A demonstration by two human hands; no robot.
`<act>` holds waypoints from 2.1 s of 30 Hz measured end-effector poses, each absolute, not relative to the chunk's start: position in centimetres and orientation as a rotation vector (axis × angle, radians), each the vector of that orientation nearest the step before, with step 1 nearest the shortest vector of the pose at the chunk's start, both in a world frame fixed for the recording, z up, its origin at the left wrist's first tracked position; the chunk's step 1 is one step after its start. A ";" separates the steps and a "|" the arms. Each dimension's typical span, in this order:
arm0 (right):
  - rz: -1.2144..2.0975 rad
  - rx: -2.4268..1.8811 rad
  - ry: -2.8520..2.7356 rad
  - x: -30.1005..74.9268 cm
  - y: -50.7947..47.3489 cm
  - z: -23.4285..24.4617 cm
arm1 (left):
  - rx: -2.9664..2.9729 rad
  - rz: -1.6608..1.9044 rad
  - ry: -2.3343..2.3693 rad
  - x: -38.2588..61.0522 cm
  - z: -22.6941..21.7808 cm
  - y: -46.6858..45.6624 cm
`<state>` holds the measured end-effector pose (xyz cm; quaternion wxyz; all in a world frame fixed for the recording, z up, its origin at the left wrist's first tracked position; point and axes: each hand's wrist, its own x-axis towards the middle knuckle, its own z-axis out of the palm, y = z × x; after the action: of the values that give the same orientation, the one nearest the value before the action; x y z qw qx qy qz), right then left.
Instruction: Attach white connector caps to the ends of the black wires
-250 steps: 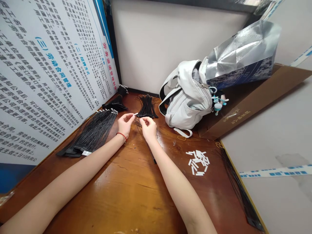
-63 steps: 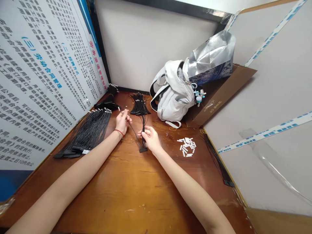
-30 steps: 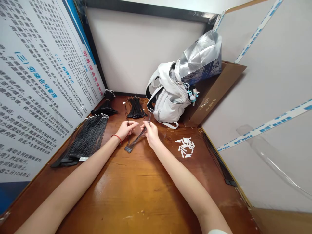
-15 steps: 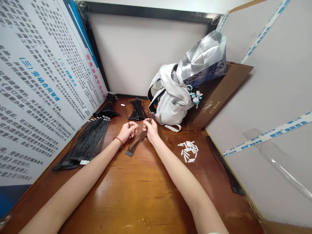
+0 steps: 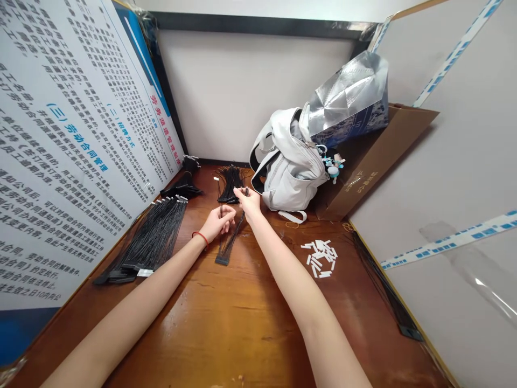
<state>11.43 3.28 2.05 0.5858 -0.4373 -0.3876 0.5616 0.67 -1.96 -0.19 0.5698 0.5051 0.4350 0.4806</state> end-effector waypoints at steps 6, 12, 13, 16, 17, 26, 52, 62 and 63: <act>1.397 -1.006 -0.916 11.9 0.2 0.2 | 0.790 1.394 0.953 -0.1 -0.3 -1.1; 1.406 -0.921 -0.961 11.9 -1.5 -0.7 | 0.887 1.561 1.105 0.0 -1.4 -0.6; 1.381 -0.916 -0.959 11.9 -1.5 -0.8 | 0.931 1.562 1.132 0.1 -1.5 -0.7; 1.308 -0.930 -0.953 11.7 -1.4 -1.0 | 1.046 1.525 1.158 0.3 -1.5 -1.0; 1.293 -0.942 -0.954 11.7 -1.4 -1.0 | 1.072 1.504 1.149 0.3 -1.4 -1.1; 1.292 -0.968 -0.962 11.7 -1.0 -1.4 | 1.161 1.405 1.016 0.1 -1.1 -1.5; 1.084 -0.981 -1.296 11.4 -1.3 -1.6 | 1.106 1.559 1.038 -0.1 -1.4 -1.3; 1.069 -0.977 -1.305 11.5 -1.5 -1.4 | 1.117 1.588 1.048 0.0 -1.4 -1.3; 1.068 -0.979 -1.307 11.4 -1.5 -1.4 | 1.117 1.587 1.051 0.0 -1.4 -1.3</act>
<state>11.45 -1.47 -1.43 0.5606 -0.4156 -0.5548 0.4531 -0.02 -1.31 -1.35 0.4503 0.4520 0.4251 0.6421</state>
